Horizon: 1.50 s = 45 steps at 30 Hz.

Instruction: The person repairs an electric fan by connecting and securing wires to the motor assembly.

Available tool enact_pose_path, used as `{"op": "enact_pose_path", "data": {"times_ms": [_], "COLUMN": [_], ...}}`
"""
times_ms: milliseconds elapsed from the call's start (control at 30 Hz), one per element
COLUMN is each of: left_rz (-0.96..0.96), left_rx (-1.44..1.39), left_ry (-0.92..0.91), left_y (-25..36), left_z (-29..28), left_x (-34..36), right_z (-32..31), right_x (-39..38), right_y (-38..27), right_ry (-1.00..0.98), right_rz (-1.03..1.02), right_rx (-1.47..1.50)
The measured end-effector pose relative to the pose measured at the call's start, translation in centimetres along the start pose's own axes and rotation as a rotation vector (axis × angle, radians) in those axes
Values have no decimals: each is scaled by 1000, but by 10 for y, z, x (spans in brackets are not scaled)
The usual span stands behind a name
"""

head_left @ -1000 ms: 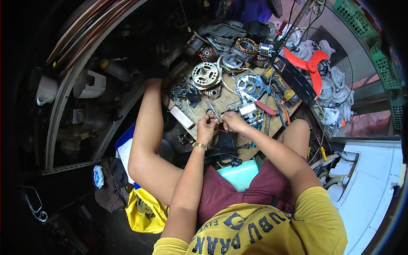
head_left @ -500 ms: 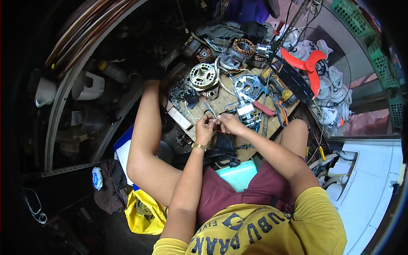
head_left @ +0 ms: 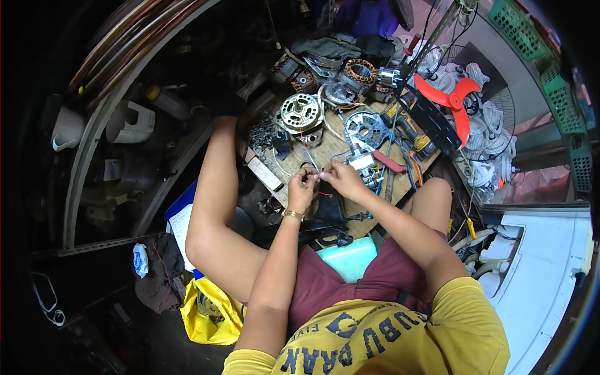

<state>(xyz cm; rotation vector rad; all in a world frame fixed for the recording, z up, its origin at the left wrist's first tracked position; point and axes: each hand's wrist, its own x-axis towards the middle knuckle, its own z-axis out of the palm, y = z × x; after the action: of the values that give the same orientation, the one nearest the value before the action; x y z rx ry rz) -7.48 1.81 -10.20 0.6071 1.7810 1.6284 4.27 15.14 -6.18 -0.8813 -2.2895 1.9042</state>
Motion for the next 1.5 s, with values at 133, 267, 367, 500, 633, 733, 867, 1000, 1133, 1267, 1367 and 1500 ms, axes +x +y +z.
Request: {"op": "enact_pose_path", "data": {"times_ms": [133,267,367,500,633,733,867,1000,1133,1267,1367,1500], "left_rz": [53,33,27,-13,-74,9,119,16,24,12,-35,-107], "left_rx": [50,23,19,-52,-122,-21,220,91,10,-173,-234,-339], "left_ry": [6,-24,-7,-5,12,7,33,57,7,-4,-20,-70], "left_y": [3,17,16,4,8,24,22,8,-2,-5,-1,8], "left_z": [-1,15,12,-3,0,21,8,1,11,8,6,3], "left_x": [-2,-1,-2,-1,-6,0,-3,-2,9,6,5,3], "right_z": [7,-1,-7,2,4,-1,-2,25,31,38,38,34], "right_x": [-3,11,10,-4,1,14,24,17,18,14,13,14], "right_y": [-5,9,7,-9,-6,22,22,13,24,21,15,10], "right_ry": [393,22,-60,361,311,176,-228,142,274,224,222,169], "right_rz": [-702,223,198,-712,-714,-279,357,141,-50,8,21,59], "right_rx": [-630,246,259,-672,-693,-37,791,556,501,592,612,633]}}
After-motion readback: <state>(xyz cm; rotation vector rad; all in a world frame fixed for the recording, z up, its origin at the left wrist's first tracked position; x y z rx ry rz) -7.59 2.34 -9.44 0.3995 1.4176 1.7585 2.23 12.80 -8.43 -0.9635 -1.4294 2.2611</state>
